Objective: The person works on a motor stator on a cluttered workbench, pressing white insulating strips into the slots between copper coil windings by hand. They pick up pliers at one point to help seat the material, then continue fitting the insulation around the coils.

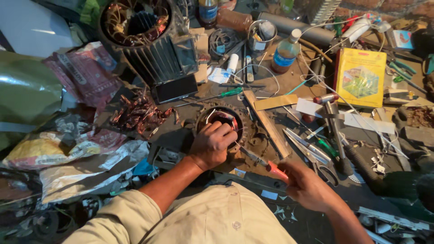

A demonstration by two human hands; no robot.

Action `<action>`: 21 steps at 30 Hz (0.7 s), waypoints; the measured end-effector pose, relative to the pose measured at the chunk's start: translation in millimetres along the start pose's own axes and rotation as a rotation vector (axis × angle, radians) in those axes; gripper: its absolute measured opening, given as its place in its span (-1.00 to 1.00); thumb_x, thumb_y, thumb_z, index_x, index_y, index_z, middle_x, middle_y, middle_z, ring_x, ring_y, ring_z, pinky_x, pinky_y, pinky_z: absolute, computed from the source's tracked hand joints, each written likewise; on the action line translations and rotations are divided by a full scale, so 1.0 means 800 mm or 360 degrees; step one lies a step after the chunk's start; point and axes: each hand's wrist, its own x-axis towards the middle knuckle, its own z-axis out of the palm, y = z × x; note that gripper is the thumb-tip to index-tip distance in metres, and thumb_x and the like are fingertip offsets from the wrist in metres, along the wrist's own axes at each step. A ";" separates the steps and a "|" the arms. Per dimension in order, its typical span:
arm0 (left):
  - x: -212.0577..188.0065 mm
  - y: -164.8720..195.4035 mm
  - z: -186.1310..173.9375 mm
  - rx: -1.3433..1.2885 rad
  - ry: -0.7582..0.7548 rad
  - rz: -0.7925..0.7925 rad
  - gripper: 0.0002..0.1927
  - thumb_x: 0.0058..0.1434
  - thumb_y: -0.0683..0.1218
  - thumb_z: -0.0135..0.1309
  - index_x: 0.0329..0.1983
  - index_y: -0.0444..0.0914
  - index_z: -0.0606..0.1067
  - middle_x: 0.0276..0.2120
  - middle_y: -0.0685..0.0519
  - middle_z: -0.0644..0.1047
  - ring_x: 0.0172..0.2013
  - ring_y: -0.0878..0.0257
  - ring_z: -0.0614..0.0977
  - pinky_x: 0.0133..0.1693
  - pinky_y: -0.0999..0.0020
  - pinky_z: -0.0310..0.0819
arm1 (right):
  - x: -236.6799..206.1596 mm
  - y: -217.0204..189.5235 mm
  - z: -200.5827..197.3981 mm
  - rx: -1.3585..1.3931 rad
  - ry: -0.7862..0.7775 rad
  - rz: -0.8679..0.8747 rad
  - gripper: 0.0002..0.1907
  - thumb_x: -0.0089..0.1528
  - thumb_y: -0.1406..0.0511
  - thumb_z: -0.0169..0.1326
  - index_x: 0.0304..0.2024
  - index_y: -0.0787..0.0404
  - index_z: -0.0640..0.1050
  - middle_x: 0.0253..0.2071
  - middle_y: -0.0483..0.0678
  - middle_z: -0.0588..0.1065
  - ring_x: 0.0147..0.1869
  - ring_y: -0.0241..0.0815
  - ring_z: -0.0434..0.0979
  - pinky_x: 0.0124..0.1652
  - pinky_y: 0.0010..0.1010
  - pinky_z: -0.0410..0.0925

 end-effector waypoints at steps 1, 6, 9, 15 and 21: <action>0.000 0.000 0.001 -0.0003 -0.0006 -0.0006 -0.90 0.07 -0.23 -0.01 -0.35 -0.19 0.45 -0.34 0.02 0.43 -0.26 0.02 0.51 -0.23 0.13 0.39 | 0.002 0.007 0.001 0.0332 -0.0136 0.0072 -0.43 0.05 0.43 0.16 0.16 0.13 0.50 -0.34 -0.02 0.56 -0.29 -0.19 0.57 -0.27 -0.32 0.47; 0.000 -0.003 0.000 -0.0136 -0.0020 -0.0072 -0.92 0.13 -0.23 0.01 -0.31 -0.21 0.47 -0.33 -0.04 0.44 -0.25 -0.04 0.52 -0.17 0.09 0.44 | 0.013 0.010 0.005 0.1236 -0.0697 0.0017 -0.51 0.08 0.39 0.32 0.03 0.29 0.47 -0.42 -0.11 0.50 -0.43 -0.22 0.53 -0.46 -0.39 0.40; 0.000 -0.010 -0.009 -0.0457 -0.0111 -0.0320 -0.75 0.13 -0.25 0.01 -0.11 -0.26 0.53 -0.23 -0.12 0.51 -0.17 -0.15 0.57 -0.15 0.05 0.48 | 0.015 0.000 -0.003 0.0802 -0.0473 -0.0003 -0.46 0.02 0.43 0.39 0.04 0.27 0.51 -0.39 -0.13 0.55 -0.37 -0.34 0.53 -0.42 -0.44 0.44; 0.012 -0.023 -0.034 -0.0636 0.0023 -0.0606 -0.72 0.23 -0.23 0.00 -0.01 -0.23 0.55 -0.11 -0.07 0.60 -0.05 -0.06 0.66 -0.02 0.15 0.55 | 0.009 -0.013 -0.014 0.0653 -0.0390 0.0262 -0.39 0.04 0.36 0.39 0.14 0.10 0.53 -0.47 -0.10 0.48 -0.49 -0.24 0.43 -0.50 -0.41 0.32; 0.008 -0.004 -0.026 -0.0348 -0.0293 -0.0167 -0.78 0.08 -0.19 0.14 -0.17 -0.21 0.55 -0.22 -0.04 0.56 -0.17 -0.05 0.64 -0.13 0.11 0.53 | 0.011 -0.007 -0.017 0.0666 -0.0357 -0.0224 -0.41 0.05 0.44 0.43 0.11 0.25 0.54 -0.34 -0.11 0.56 -0.28 -0.38 0.55 -0.31 -0.51 0.47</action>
